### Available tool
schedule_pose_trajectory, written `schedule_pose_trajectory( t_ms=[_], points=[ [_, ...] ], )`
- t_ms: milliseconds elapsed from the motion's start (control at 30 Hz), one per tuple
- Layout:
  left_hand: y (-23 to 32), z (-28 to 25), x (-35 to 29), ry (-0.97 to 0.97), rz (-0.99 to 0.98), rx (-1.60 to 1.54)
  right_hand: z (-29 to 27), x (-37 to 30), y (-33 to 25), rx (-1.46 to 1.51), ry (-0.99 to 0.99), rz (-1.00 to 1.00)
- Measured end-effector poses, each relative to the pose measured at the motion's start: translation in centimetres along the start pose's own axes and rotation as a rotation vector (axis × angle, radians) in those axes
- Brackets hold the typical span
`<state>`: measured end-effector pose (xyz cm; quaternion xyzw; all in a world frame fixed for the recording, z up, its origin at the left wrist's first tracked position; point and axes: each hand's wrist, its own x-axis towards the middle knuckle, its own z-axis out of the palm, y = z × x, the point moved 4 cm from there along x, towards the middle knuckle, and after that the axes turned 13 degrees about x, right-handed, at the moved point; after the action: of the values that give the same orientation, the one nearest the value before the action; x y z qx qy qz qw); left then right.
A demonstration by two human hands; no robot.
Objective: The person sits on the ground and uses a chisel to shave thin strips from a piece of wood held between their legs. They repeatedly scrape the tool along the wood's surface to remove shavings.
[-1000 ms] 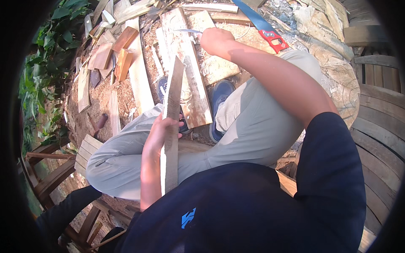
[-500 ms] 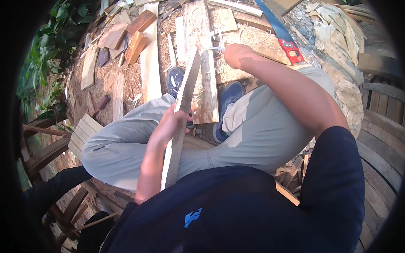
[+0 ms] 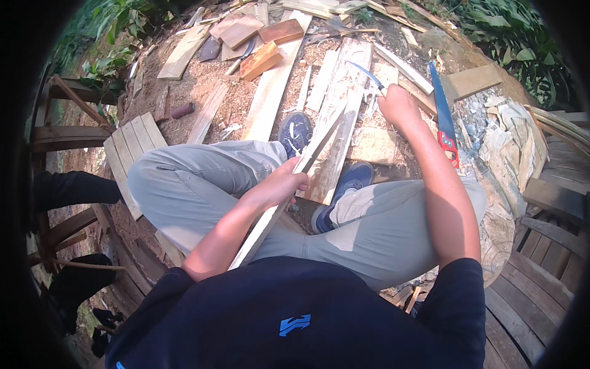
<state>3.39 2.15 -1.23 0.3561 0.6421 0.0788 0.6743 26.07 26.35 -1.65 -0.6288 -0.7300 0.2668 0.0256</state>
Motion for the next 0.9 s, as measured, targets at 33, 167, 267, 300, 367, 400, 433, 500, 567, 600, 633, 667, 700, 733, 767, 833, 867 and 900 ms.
schedule_pose_trajectory(
  t_ms=[33,167,267,300,367,400,433,500,567,600,633,667,700,733,767,833,867,900],
  points=[
    [0.1,0.0,0.0,-0.010,0.069,-0.001,-0.4,0.3,0.8,-0.006,0.022,0.018],
    [-1.0,0.5,1.0,0.082,0.241,0.088,-1.7,0.2,0.7,-0.060,0.048,0.056],
    [-1.0,-0.5,-2.2,0.226,0.292,0.147,0.0,0.7,-0.1,0.185,0.023,0.110],
    [-0.4,-0.3,-1.7,0.289,0.342,0.212,-1.3,0.3,-0.2,0.099,0.088,0.056],
    [1.4,-0.4,-2.3,0.329,0.417,0.302,-2.7,2.7,3.9,0.196,0.148,0.028],
    [3.5,-0.4,-5.6,0.246,0.414,0.285,-3.6,3.1,5.4,0.191,0.144,0.047],
    [4.1,-0.8,-9.1,0.190,0.387,0.234,-3.2,2.6,4.5,0.429,0.081,0.152],
    [2.7,-1.0,-10.7,0.248,0.428,0.164,-1.5,-0.2,2.1,0.885,-0.082,0.379],
    [2.8,-1.5,-11.5,0.295,0.483,0.134,-1.2,-2.5,-0.7,1.261,-0.257,0.326],
    [2.9,-1.9,-12.2,0.295,0.497,0.143,-0.5,-4.9,-3.5,1.349,-0.251,0.319],
    [2.9,-2.4,-12.9,0.290,0.504,0.151,0.1,-8.4,-6.9,1.386,-0.266,0.304],
    [2.9,-2.5,-13.6,0.280,0.512,0.163,0.4,-12.3,-10.0,1.427,-0.277,0.292],
    [2.9,-2.5,-14.0,0.332,0.507,0.113,1.1,-14.9,-11.3,1.516,-0.379,0.307],
    [3.3,-2.6,-14.2,0.345,0.510,0.132,2.2,-16.2,-11.7,1.675,-0.533,0.263],
    [3.4,-2.9,-14.4,0.358,0.527,0.163,3.3,-17.5,-12.6,1.821,-0.581,0.175],
    [4.3,-2.8,-15.8,0.364,0.577,0.226,4.0,-18.9,-13.4,2.049,-0.631,-0.023],
    [4.9,-2.4,-16.9,0.351,0.615,0.284,4.4,-17.4,-11.5,2.129,-0.933,-0.227],
    [3.6,-2.6,-14.8,0.372,0.600,0.310,5.2,-19.3,-13.7,2.108,-0.631,-0.123]
  ],
)
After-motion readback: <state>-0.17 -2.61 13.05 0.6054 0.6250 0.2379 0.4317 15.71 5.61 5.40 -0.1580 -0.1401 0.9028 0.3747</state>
